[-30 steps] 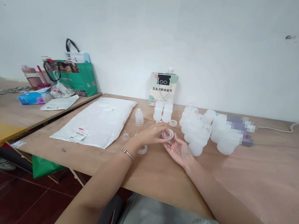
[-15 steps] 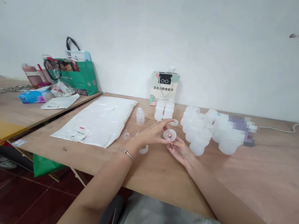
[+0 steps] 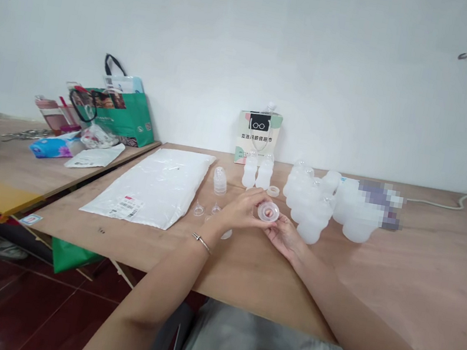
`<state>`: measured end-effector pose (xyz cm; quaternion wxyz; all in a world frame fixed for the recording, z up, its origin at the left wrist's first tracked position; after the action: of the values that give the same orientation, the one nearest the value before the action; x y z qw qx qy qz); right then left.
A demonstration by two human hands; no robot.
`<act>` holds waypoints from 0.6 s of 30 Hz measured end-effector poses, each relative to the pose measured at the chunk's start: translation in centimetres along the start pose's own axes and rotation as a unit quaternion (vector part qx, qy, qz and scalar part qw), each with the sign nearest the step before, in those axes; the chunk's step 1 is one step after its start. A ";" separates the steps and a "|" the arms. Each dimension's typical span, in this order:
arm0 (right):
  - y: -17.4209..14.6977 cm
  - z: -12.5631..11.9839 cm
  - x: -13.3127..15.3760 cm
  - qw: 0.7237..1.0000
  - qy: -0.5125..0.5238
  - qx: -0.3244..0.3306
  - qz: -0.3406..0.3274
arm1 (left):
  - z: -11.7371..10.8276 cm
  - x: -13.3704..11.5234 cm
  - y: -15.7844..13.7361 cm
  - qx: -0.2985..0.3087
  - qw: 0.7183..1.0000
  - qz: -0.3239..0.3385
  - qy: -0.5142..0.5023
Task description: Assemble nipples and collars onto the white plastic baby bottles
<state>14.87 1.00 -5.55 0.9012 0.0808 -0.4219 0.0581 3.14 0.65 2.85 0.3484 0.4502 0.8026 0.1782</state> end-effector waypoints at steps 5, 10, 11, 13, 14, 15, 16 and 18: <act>0.1 -0.1 0.2 1.000 0.013 -0.025 -0.004 | 0.0 0.6 0.1 -0.032 0.999 -0.027 0.022; 0.1 -0.5 0.0 0.999 -0.025 -0.021 -0.009 | -0.1 0.4 0.1 -0.016 0.997 -0.030 0.065; 0.1 -0.6 -0.1 0.999 -0.031 -0.021 -0.008 | -0.1 0.3 0.1 -0.006 0.997 -0.026 0.069; 0.1 -0.7 -0.3 0.999 -0.037 -0.021 -0.007 | -0.1 0.0 0.1 0.015 0.997 -0.015 0.072; 0.1 -0.6 -0.3 0.999 -0.039 -0.021 -0.006 | -0.2 -0.2 0.0 0.023 0.997 -0.012 0.071; 0.1 -0.6 -0.4 0.999 -0.042 -0.021 -0.006 | -0.3 -0.3 0.0 0.029 0.997 -0.010 0.070; 0.1 -0.6 -0.4 0.999 -0.046 -0.021 -0.005 | -0.4 -0.4 -0.1 0.034 0.997 -0.009 0.070; 0.0 -0.5 -0.4 0.998 -0.052 -0.022 -0.004 | -0.5 -0.6 -0.1 0.039 0.997 -0.005 0.072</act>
<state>14.98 1.10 -6.12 0.8799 0.0658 -0.4688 0.0410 2.88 0.10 3.37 0.2730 0.4453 0.8343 0.1766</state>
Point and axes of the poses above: each hand's wrist, its own y-axis towards the middle knuckle, its own z-axis out of the palm, x = y × z, the point moved 4 cm from there along y, towards the middle knuckle, and after that the axes turned 4 degrees about -z, right-handed, at the moved point
